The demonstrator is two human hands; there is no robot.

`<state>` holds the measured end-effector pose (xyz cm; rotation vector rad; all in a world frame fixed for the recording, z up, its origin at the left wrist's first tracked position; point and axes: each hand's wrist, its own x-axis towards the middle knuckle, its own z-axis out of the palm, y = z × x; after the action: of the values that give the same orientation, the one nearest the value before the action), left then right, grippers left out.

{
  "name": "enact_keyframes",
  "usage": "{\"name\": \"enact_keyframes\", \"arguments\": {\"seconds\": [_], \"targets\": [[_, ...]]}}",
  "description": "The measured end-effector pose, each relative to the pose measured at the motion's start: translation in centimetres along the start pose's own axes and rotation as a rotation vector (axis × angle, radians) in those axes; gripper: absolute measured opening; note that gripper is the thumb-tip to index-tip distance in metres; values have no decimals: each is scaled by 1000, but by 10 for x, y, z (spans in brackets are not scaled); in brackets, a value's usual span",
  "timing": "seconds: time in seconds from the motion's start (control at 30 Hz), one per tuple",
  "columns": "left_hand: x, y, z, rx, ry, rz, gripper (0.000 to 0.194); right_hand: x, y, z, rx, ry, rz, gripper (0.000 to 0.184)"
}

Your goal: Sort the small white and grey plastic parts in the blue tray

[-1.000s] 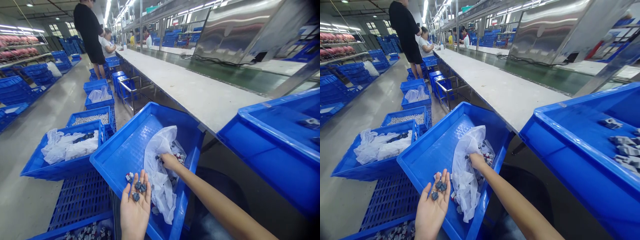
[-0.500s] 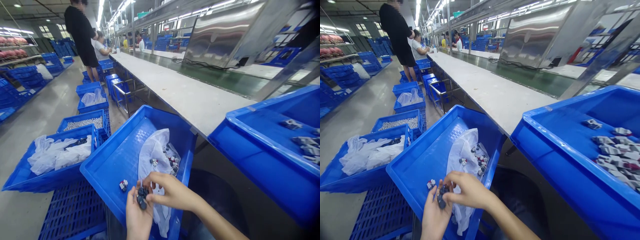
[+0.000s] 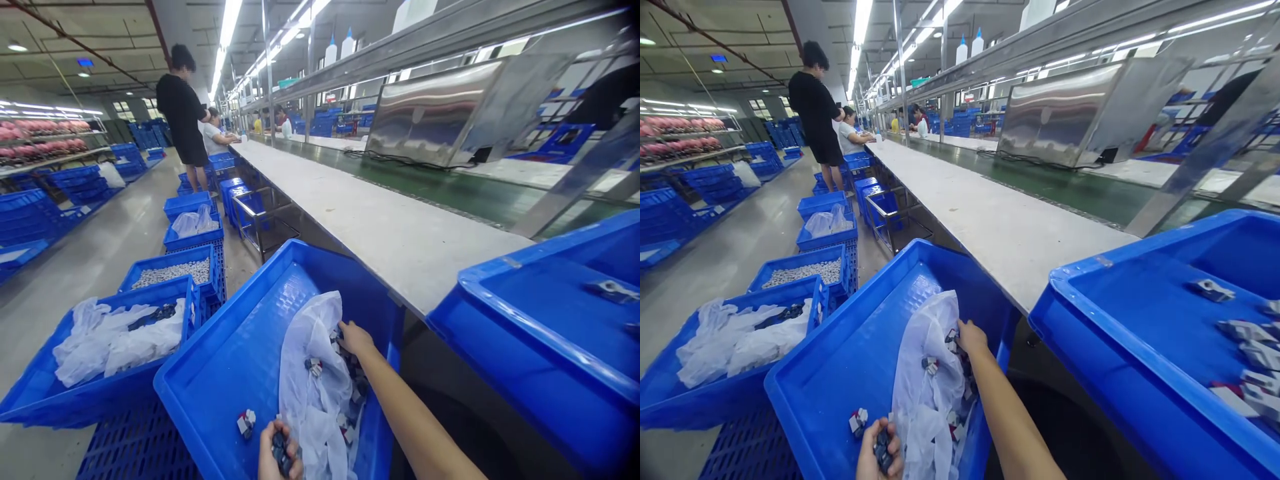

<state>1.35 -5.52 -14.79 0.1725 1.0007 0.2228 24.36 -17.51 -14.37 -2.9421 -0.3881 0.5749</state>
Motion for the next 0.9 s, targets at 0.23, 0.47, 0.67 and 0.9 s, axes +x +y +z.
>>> {"name": "enact_keyframes", "arguments": {"seconds": [0.23,0.47,0.67,0.9], "targets": [[-5,0,-1,30,-8,-44,13,12,7,2,143,47,-105,24],[-32,15,12,-37,-20,-76,13,-14,3,-18,570,293,-153,19],[-57,17,38,-21,-113,-60,12,-83,-9,-25,927,224,-211,27],[-74,-8,48,35,-232,-101,19,-185,-45,-32,820,-104,-669,19]]}}
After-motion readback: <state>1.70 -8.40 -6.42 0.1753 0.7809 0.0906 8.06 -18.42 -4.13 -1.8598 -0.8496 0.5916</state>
